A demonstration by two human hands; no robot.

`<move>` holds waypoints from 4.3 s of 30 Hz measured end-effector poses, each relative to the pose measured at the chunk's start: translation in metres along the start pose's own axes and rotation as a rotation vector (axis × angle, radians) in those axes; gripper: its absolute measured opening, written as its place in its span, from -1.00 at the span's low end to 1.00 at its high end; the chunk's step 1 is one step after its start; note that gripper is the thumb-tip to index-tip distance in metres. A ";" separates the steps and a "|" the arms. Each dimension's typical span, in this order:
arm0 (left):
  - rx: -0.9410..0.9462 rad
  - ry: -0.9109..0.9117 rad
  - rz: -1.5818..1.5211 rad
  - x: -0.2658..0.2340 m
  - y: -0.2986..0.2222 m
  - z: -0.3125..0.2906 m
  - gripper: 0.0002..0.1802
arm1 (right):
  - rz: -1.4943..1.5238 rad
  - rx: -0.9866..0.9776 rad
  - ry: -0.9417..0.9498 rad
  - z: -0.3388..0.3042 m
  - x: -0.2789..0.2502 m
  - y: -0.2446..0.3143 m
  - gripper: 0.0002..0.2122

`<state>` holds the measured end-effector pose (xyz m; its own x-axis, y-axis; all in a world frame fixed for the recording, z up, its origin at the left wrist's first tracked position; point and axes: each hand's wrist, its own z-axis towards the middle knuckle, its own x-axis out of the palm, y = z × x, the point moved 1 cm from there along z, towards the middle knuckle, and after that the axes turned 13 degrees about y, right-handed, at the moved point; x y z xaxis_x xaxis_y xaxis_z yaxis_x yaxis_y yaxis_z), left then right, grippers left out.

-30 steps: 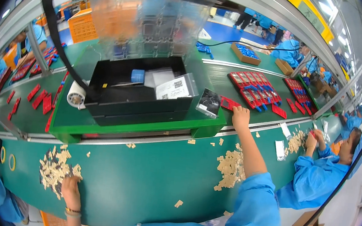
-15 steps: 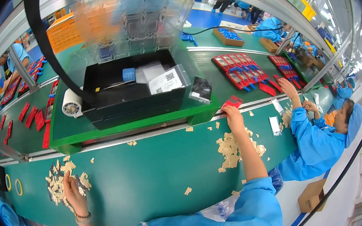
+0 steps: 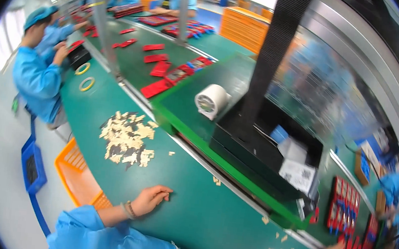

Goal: The person assembles electronic components into plastic housings by hand, working on an assembly line.

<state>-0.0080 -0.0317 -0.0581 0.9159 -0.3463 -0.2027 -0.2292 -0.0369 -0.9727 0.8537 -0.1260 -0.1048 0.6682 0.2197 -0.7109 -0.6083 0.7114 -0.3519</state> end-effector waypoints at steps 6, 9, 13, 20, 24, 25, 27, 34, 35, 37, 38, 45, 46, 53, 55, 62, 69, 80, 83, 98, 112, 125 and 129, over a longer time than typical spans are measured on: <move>0.037 -0.026 0.150 0.013 -0.003 -0.015 -0.82 | 0.082 -0.024 0.195 0.031 0.009 0.028 -0.76; 0.028 -0.023 0.092 0.013 -0.004 -0.013 -0.85 | 0.025 0.046 0.337 0.037 -0.027 0.029 -0.78; 0.047 -0.003 0.011 0.007 -0.004 -0.010 -0.86 | 0.104 0.066 0.334 0.042 -0.067 0.030 -0.81; 0.054 -0.028 -0.521 -0.005 -0.012 0.021 -0.80 | 0.771 -0.041 -0.100 -0.103 -0.255 0.108 -0.71; -0.079 0.227 -0.466 -0.014 -0.056 0.045 -0.82 | 0.907 -0.508 -0.052 -0.166 -0.401 0.232 -0.69; 0.011 0.263 -0.476 -0.009 -0.058 0.053 -0.83 | 0.973 -0.542 0.038 -0.172 -0.437 0.267 -0.67; 0.073 0.327 -0.493 -0.003 -0.057 0.064 -0.83 | 1.108 -0.638 0.260 -0.183 -0.479 0.326 -0.67; -0.051 0.494 -0.482 -0.016 -0.047 0.053 -0.84 | 1.486 -0.382 0.979 -0.206 -0.508 0.411 -0.65; -0.017 0.517 -0.456 -0.015 -0.048 0.049 -0.85 | 1.587 -0.270 0.994 -0.198 -0.513 0.415 -0.67; 0.047 0.535 -0.401 -0.011 -0.046 0.043 -0.87 | 1.856 -0.153 0.994 -0.190 -0.513 0.432 -0.68; 0.047 0.554 -0.415 -0.006 -0.048 0.040 -0.87 | 2.150 -0.056 0.964 -0.187 -0.512 0.435 -0.69; -0.053 0.603 -0.427 0.005 -0.048 0.039 -0.89 | 1.966 -0.346 0.788 -0.174 -0.503 0.422 -0.75; -0.076 0.649 -0.425 0.007 -0.046 0.040 -0.88 | 1.820 -0.427 0.711 -0.170 -0.508 0.417 -0.75; 0.291 0.554 -0.176 0.021 -0.063 0.037 -0.91 | 1.677 -0.618 0.584 -0.162 -0.504 0.398 -0.88; 0.392 0.452 -0.004 0.023 -0.071 0.036 -0.94 | 1.751 -0.611 0.639 -0.162 -0.500 0.393 -0.88; 0.787 0.689 0.127 0.036 -0.086 0.039 -0.82 | 1.582 -0.473 0.789 -0.172 -0.472 0.363 -0.89; 1.105 0.506 0.503 0.037 -0.072 0.032 -0.74 | 1.531 -0.514 0.845 -0.151 -0.475 0.333 -0.79; 1.278 0.210 0.679 0.036 -0.072 0.015 -0.80 | 1.619 -0.911 0.945 -0.154 -0.506 0.359 -0.78; 1.246 0.165 0.693 0.043 -0.070 0.006 -0.80 | 1.545 -0.945 0.911 -0.159 -0.508 0.354 -0.80; 0.095 0.426 -0.140 0.047 -0.066 -0.021 -0.58 | 0.979 -0.942 0.206 -0.199 -0.526 0.356 -0.76; 0.589 0.160 0.632 0.045 -0.012 -0.071 -0.35 | 1.815 -0.058 1.062 -0.205 -0.465 0.377 -0.95; 0.586 0.229 0.807 0.040 -0.004 -0.061 -0.62 | 1.665 -0.150 1.369 -0.193 -0.470 0.417 -0.95; 0.575 0.210 0.822 0.045 -0.003 -0.062 -0.60 | 1.648 -0.246 1.376 -0.196 -0.471 0.417 -0.95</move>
<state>0.0130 -0.1055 -0.0568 0.4577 -0.2207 -0.8613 -0.5173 0.7218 -0.4598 0.2012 -0.0634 -0.0362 -0.9597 -0.1909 -0.2061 -0.2606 0.3306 0.9071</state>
